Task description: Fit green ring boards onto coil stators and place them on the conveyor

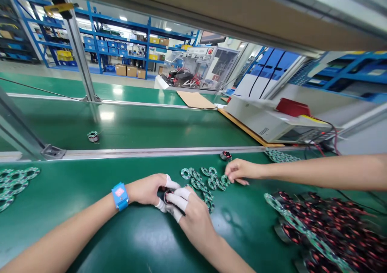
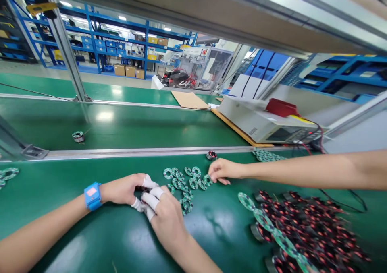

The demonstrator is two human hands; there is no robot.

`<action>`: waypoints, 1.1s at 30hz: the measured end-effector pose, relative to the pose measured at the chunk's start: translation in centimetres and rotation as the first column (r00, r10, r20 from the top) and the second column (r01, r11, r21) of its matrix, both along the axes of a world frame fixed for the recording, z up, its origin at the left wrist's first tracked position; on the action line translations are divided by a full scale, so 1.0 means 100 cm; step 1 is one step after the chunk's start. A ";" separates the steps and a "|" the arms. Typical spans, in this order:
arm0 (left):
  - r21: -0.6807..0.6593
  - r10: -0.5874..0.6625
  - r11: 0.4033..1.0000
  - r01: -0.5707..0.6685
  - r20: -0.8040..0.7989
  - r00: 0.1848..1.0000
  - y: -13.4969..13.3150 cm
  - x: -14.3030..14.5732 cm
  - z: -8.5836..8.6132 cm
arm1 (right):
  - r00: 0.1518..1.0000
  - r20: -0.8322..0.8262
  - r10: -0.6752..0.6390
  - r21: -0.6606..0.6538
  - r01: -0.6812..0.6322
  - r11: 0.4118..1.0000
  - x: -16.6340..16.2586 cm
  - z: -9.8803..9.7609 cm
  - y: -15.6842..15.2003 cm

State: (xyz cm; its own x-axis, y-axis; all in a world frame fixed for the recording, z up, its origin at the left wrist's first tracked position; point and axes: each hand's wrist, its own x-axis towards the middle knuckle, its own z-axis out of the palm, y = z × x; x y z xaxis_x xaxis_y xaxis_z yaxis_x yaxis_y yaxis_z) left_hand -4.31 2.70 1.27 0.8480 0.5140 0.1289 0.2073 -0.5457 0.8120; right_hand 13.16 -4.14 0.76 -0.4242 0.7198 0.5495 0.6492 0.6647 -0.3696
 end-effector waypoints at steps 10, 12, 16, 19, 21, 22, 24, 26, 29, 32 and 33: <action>0.127 0.050 0.991 -0.041 -0.068 0.996 -0.002 -0.001 0.002 | 0.861 0.415 0.293 0.080 -0.356 0.931 -0.001 -0.001 -0.008; 0.138 0.080 0.988 -0.069 -0.079 0.994 -0.004 0.000 0.002 | 0.831 0.466 0.305 0.045 -0.366 0.929 -0.003 0.001 -0.012; 0.144 0.149 0.980 -0.135 -0.090 0.985 -0.005 0.003 -0.003 | 0.902 0.297 0.314 0.007 -0.331 0.944 0.009 0.008 0.003; 0.131 0.180 0.977 -0.166 -0.100 0.979 -0.004 0.003 -0.003 | 0.976 0.200 -0.089 -0.054 0.102 0.993 0.023 0.016 0.038; 0.098 0.178 0.981 -0.167 -0.129 0.976 -0.002 0.000 0.000 | 0.904 0.339 -0.261 -0.135 0.322 0.937 0.029 0.021 0.063; 0.065 0.178 0.983 -0.170 -0.140 0.974 0.000 -0.002 0.003 | 0.880 0.388 -0.273 -0.161 0.356 0.920 0.031 0.024 0.072; -0.024 0.219 0.974 -0.225 -0.135 0.966 0.003 -0.006 0.010 | 0.869 0.427 -0.250 -0.185 0.354 0.917 0.033 0.028 0.081; -0.088 0.356 0.927 -0.364 -0.086 0.930 0.005 -0.007 0.018 | 0.890 0.377 -0.257 -0.215 0.354 0.910 0.033 0.029 0.078; -0.120 0.502 0.858 -0.499 -0.008 0.865 0.004 0.000 0.024 | 0.969 0.090 -0.230 -0.437 0.246 0.865 0.027 0.027 0.064; -0.098 0.523 0.850 -0.518 0.036 0.852 0.000 0.009 0.023 | 0.955 -0.207 -0.211 -0.584 0.052 0.810 0.015 0.024 0.051; -0.095 0.539 0.840 -0.534 0.046 0.841 -0.001 0.012 0.021 | 0.947 -0.244 -0.210 -0.594 0.025 0.804 0.011 0.023 0.047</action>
State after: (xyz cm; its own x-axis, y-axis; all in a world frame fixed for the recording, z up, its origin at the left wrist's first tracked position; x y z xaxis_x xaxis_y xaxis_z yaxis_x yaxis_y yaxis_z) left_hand -3.14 2.58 3.39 0.4271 0.8964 0.1188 0.3924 -0.3021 0.8688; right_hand 14.22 0.59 3.07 -0.2070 0.9735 0.0973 0.5124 0.1926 -0.8368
